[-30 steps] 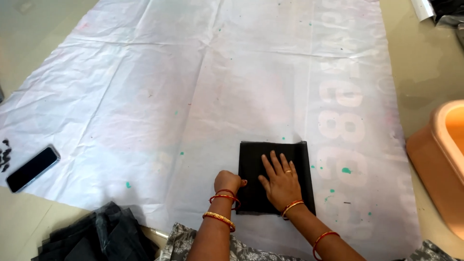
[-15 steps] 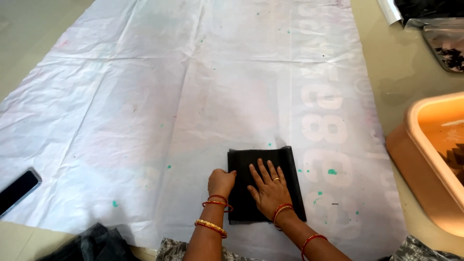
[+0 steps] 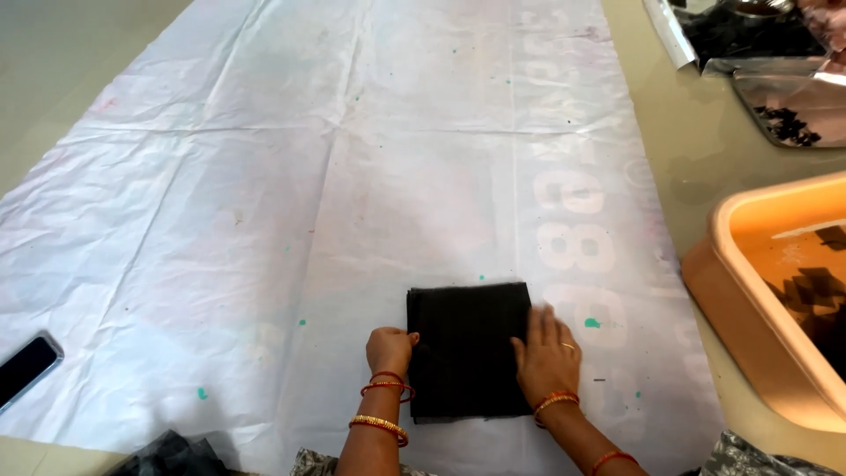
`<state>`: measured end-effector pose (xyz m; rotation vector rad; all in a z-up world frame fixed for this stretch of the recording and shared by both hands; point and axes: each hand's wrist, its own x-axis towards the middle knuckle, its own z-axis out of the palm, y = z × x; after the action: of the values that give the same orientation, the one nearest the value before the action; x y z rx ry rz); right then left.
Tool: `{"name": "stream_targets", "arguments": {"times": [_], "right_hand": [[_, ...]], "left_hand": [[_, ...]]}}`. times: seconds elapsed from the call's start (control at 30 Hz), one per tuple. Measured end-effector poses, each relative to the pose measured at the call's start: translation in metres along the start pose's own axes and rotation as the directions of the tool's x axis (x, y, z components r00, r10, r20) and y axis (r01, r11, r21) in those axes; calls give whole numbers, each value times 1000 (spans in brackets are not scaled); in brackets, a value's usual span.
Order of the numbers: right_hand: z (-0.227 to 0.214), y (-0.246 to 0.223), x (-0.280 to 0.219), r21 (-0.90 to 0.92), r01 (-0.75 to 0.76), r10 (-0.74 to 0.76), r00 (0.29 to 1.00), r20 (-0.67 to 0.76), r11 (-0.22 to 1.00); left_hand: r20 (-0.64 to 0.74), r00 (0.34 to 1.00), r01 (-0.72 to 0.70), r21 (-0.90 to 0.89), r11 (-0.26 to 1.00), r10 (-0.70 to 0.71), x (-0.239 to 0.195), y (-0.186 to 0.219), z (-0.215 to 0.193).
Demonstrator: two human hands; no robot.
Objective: The person cuts folded black material into smaller rectangular pieces.
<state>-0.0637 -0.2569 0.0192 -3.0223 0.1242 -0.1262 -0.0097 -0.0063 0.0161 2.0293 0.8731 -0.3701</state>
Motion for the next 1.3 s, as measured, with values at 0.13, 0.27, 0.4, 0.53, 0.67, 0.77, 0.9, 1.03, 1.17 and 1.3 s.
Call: {"name": "stream_targets", "arguments": {"times": [0.13,0.27,0.4,0.53,0.67,0.77,0.9,1.03,1.17,1.3], "right_hand": [[-19,-4,-10,207,-256,247,967,68,944],[-20,-3,-10,432,-481,428,877,220,763],[-30,-34,-20,488,-247,301,953,-34,837],[-31,-94,-32,430,11,40,993,-109,903],[-4,-122,-38,240,49,-89,984,157,969],[10,-125,-42,194,59,-103,968,227,979],[15,-120,-41,185,89,-126,971,205,979],[-5,-129,-35,176,46,-92,960,265,983],[-14,-133,-31,116,44,-84,924,372,992],[-12,-127,-33,151,100,-143,940,311,983]], "left_hand": [[-3,1000,27,-57,998,-27,0,-2,1],[-4,999,42,-103,994,-42,3,-4,6],[32,999,9,-185,983,-3,-2,-3,20],[157,980,163,-258,952,-125,-31,17,8],[158,981,150,-280,948,-109,-18,8,18],[143,984,142,-277,950,-105,-12,3,21],[217,970,176,-307,935,-112,-18,8,16],[231,968,177,-336,925,-101,-12,3,19],[212,974,137,-296,945,-74,-14,7,16],[245,969,96,-328,940,-14,-41,20,-2]]}}
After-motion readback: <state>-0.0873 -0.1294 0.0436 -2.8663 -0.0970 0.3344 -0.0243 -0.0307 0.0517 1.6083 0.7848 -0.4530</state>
